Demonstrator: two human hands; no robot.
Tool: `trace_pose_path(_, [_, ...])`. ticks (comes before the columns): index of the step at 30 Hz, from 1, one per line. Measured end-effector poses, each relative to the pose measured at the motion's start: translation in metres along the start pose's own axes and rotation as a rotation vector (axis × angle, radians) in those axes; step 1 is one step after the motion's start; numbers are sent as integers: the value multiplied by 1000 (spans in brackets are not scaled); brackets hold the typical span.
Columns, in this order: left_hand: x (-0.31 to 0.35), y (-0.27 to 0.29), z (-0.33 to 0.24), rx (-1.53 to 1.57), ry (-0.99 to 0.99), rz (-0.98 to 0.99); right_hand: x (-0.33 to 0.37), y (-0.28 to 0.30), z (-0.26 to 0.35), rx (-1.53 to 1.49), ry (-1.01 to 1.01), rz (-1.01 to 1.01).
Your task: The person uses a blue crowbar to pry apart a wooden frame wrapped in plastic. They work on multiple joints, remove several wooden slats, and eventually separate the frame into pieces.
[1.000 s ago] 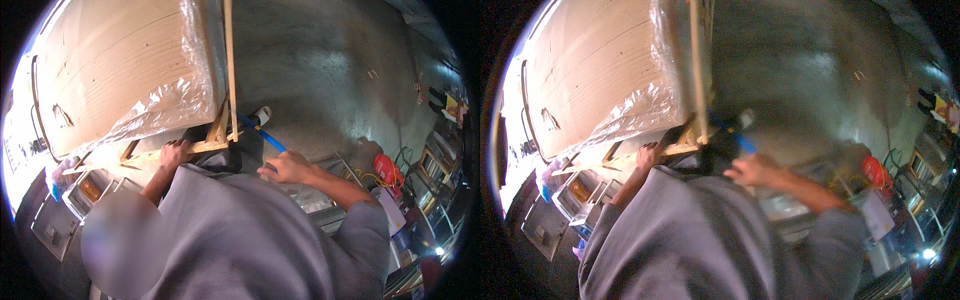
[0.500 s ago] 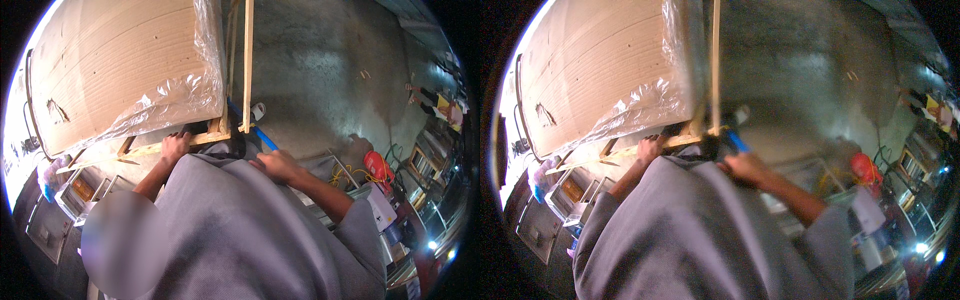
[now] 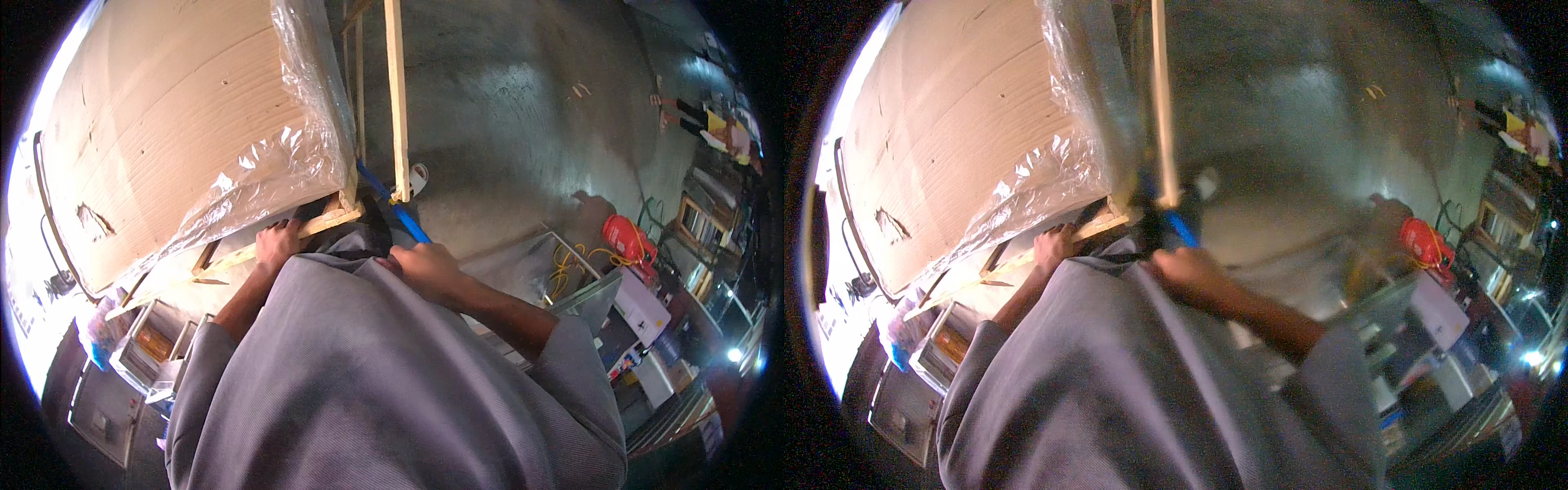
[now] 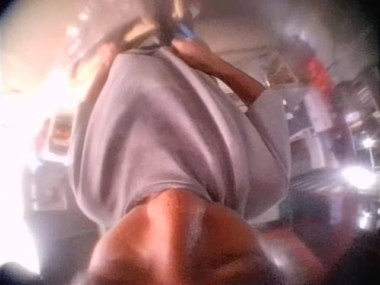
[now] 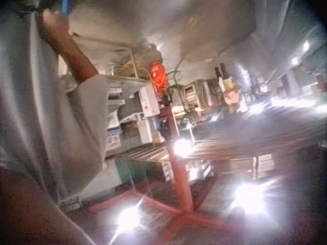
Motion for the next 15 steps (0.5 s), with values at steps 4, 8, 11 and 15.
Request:
trace_pose_path(4, [1, 5, -2, -18, -57, -113, 4, -10, 6, -39, -16, -101])
trace_pose_path(8, [0, -7, -5, -27, -107, -133, 18, 6, -34, -34, 50, -92])
trace_pose_path(11, [0, -13, -9, -9, -176, -196, 23, 37, -83, 86, 99, 28])
trace_pose_path(15, [5, -15, -10, -54, -203, -226, 8, 52, -90, 202, 198, 53])
Point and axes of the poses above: each hand's wrist, its own x-axis away from the middle knuckle, its own y-axis out of the back of the hand, z = x × y, the point moved 5 cm from there along -x, towards the middle knuckle, and after that the axes turned 3 degrees about x, right-handed, at the moved point
